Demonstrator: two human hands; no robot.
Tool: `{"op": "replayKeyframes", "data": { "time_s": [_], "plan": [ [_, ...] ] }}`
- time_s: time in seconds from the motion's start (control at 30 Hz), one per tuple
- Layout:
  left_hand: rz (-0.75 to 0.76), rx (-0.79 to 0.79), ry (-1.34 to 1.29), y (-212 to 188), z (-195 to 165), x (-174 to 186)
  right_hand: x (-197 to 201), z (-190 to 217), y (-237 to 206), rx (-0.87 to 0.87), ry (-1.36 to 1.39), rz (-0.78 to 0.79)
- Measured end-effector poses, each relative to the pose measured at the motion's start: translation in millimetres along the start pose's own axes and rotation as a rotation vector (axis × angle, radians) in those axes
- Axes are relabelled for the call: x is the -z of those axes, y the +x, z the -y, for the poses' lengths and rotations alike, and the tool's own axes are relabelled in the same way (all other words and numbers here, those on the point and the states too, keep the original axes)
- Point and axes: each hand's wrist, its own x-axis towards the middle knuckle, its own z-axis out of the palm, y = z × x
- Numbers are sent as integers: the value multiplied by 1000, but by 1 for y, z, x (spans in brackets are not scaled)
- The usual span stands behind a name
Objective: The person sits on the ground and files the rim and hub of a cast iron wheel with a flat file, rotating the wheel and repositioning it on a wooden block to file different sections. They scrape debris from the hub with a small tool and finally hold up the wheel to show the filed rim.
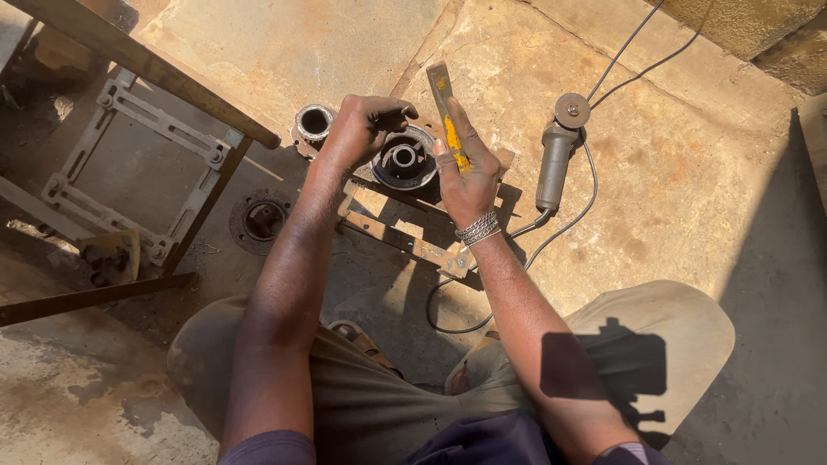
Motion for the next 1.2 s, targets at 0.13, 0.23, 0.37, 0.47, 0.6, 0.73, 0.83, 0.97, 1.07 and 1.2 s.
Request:
{"op": "replayKeyframes", "data": {
  "time_s": [0.13,0.23,0.37,0.47,0.6,0.73,0.83,0.97,1.07,1.2],
  "plan": [
    [1,14,-25,-2,-5,1,-5,-4,-7,-105,-2,61],
    [9,-13,-3,-4,-4,-1,-4,-9,-10,-46,-48,53],
    [17,-2,-26,-4,1,-4,-4,-14,-8,-142,-122,45],
    [15,18,-44,-5,6,-5,-6,-18,-7,-193,-274,26],
    [-30,-16,-55,-7,11,-4,-11,-26,-8,-628,-235,44],
    [-60,1,4,-9,12,-4,-21,-30,-4,-495,-324,35],
    [-91,3,-57,-10,11,-3,-28,-31,3,-611,-303,94],
    [-140,108,-185,-9,11,3,-26,-32,19,-546,-227,107],
    [-210,132,-332,-7,14,11,-17,-35,33,-215,-291,74],
    [-304,92,-566,0,17,17,5,-36,50,-148,-396,303]
  ]
}}
